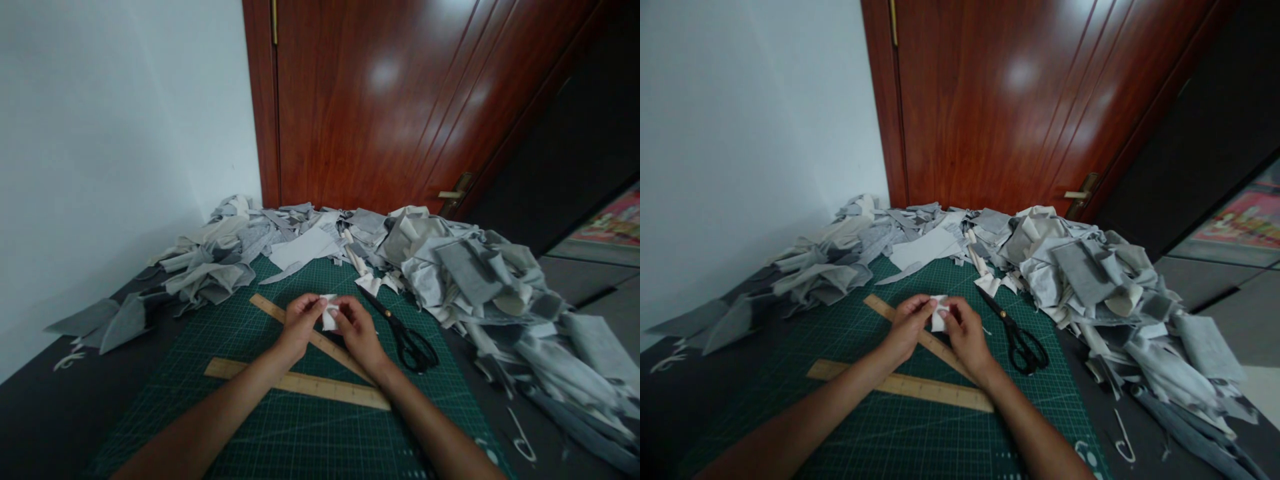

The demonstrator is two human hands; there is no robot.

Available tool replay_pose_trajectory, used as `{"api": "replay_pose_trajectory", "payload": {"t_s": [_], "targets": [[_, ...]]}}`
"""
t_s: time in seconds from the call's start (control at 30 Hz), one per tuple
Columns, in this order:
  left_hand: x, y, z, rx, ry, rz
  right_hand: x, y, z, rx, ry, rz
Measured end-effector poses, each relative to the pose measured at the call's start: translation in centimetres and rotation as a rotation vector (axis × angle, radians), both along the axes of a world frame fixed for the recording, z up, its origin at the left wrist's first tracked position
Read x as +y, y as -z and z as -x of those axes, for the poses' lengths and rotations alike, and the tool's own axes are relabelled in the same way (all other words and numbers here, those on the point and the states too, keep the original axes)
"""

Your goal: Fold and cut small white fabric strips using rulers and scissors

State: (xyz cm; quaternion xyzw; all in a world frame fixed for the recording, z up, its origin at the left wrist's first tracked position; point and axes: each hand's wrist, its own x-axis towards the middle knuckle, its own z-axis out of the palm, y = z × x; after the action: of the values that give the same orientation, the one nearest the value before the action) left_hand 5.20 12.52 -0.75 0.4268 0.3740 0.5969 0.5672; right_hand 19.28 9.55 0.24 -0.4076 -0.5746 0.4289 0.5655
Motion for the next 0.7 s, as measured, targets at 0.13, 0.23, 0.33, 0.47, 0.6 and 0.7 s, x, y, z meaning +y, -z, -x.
{"api": "replay_pose_trajectory", "payload": {"t_s": [0.13,0.23,0.33,0.47,0.6,0.7], "targets": [[0.0,0.0,0.0,-0.03,-0.006,0.024,0.2,-0.1,-0.7,-0.099,-0.1,0.01],[-0.1,-0.1,0.0,-0.047,-0.004,0.041,0.1,-0.3,-1.0,-0.084,-0.147,0.079],[-0.1,-0.2,0.0,-0.066,-0.001,0.051,0.1,-0.5,-1.4,-0.051,-0.162,0.104],[-0.1,-0.3,0.1,-0.098,0.001,0.07,0.4,-1.1,-2.4,-0.189,-0.175,-0.072],[0.0,-0.4,0.1,-0.122,0.007,0.083,0.7,-1.3,-3.2,-0.418,-0.091,-0.362],[0.1,-0.3,0.1,-0.128,0.003,0.081,0.6,-1.0,-3.3,-0.508,0.012,-0.465]]}}
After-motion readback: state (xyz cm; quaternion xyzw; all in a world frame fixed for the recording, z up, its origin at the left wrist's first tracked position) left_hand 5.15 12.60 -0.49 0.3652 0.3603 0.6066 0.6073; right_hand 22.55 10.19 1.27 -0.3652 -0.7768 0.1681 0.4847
